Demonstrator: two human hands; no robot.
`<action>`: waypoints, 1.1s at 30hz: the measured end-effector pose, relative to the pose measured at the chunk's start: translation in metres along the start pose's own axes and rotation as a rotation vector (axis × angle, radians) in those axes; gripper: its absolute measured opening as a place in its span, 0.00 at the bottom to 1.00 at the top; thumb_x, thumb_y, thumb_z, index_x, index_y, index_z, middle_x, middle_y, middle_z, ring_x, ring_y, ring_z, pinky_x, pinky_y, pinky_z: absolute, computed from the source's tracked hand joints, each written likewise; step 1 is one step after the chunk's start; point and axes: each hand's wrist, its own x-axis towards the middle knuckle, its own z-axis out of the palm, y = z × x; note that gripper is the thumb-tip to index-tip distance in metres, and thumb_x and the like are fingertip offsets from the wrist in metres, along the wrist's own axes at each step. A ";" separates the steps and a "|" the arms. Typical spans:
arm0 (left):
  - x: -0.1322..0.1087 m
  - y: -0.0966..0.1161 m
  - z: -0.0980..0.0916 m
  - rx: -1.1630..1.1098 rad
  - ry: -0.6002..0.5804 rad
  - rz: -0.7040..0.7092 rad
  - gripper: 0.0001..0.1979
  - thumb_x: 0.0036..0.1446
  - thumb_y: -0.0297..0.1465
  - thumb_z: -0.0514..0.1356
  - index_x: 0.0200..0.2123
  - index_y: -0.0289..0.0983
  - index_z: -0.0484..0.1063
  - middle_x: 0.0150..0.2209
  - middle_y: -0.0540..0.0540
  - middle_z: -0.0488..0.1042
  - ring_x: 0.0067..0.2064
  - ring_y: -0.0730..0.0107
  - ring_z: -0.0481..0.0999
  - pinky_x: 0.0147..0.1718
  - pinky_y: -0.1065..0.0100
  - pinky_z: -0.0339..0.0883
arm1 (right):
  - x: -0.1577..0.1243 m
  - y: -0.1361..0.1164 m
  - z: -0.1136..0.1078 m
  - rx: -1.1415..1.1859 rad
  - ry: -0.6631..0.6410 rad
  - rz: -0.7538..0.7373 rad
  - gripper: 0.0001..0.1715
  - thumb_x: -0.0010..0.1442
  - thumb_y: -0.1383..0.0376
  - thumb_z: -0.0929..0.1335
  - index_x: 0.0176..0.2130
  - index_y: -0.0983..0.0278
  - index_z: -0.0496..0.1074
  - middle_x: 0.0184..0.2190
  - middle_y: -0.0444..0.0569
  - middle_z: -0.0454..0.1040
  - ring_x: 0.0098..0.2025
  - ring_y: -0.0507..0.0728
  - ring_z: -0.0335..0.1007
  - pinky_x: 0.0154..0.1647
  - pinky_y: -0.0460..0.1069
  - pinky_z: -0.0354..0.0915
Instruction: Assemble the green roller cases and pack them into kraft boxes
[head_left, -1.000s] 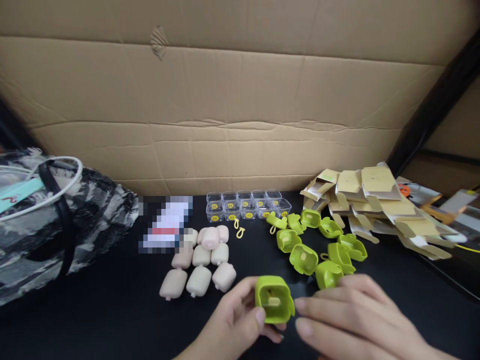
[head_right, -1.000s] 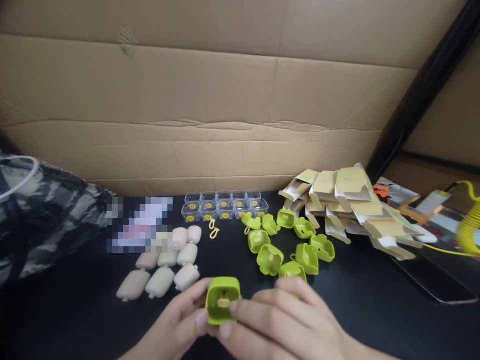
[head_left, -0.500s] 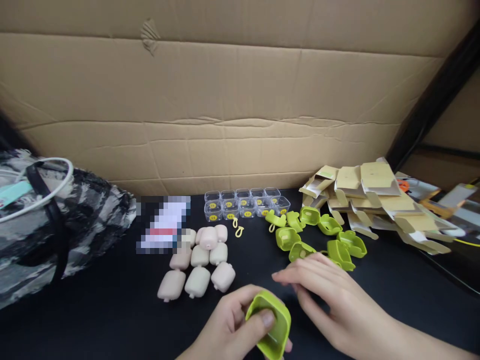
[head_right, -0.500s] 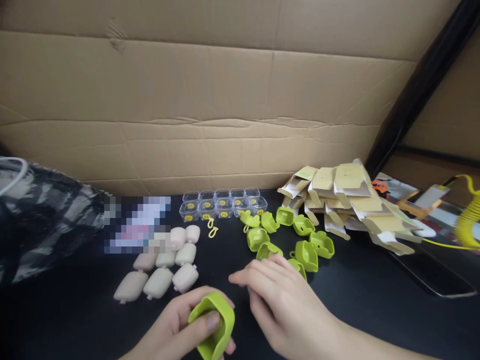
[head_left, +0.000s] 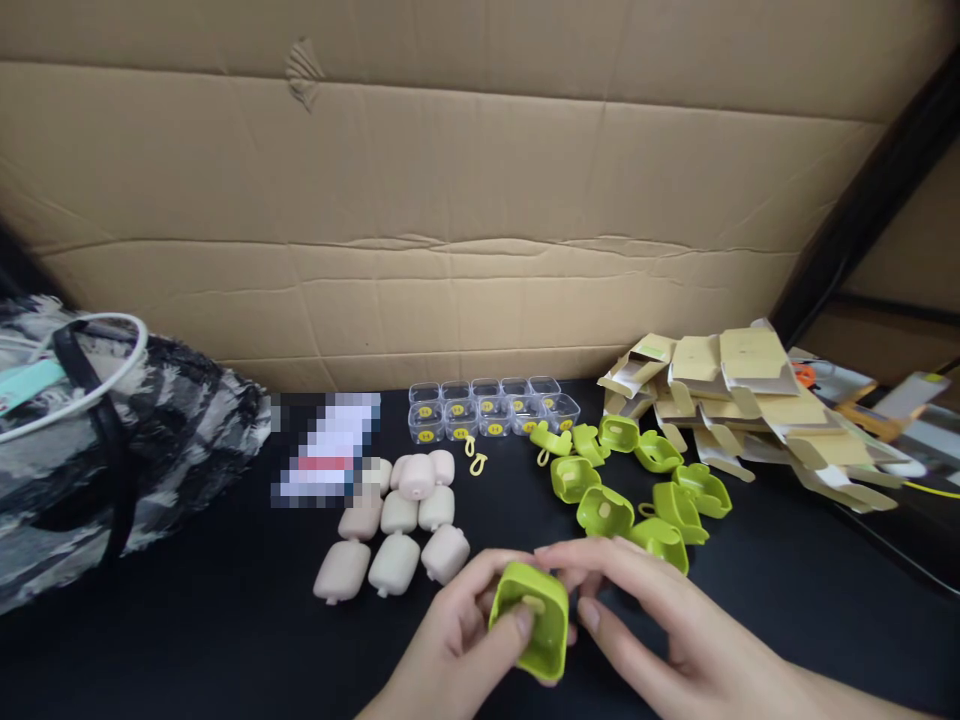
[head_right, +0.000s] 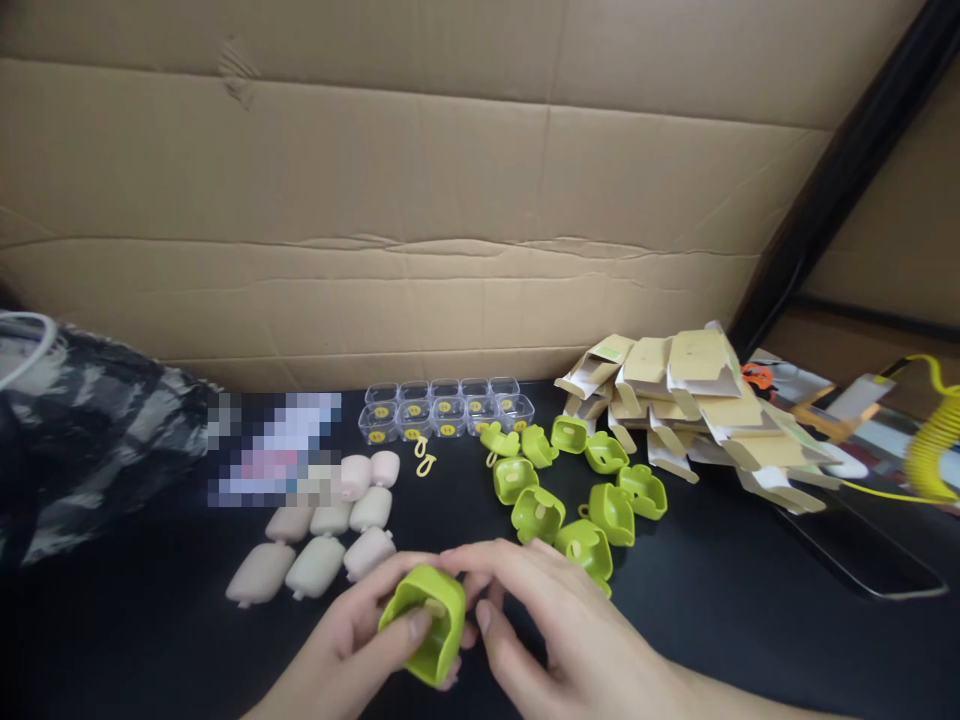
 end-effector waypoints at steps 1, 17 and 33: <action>0.000 0.000 0.000 0.001 -0.010 -0.006 0.16 0.51 0.41 0.66 0.38 0.37 0.72 0.31 0.49 0.79 0.33 0.71 0.78 0.32 0.71 0.71 | 0.000 0.000 0.000 -0.013 -0.003 -0.011 0.21 0.60 0.74 0.60 0.51 0.56 0.62 0.39 0.42 0.78 0.38 0.50 0.76 0.42 0.45 0.67; -0.004 -0.004 -0.002 -0.020 -0.125 -0.027 0.26 0.51 0.41 0.66 0.50 0.44 0.61 0.34 0.52 0.78 0.37 0.75 0.76 0.39 0.72 0.65 | -0.002 -0.002 -0.003 -0.106 -0.073 -0.122 0.26 0.51 0.58 0.74 0.49 0.59 0.69 0.37 0.48 0.77 0.37 0.56 0.75 0.39 0.47 0.70; 0.000 -0.015 -0.014 0.089 -0.173 0.008 0.21 0.51 0.44 0.65 0.46 0.42 0.69 0.40 0.47 0.74 0.30 0.74 0.76 0.31 0.70 0.63 | 0.024 0.082 -0.082 -0.397 -0.017 0.430 0.16 0.55 0.55 0.68 0.39 0.63 0.71 0.31 0.48 0.76 0.33 0.57 0.74 0.34 0.50 0.68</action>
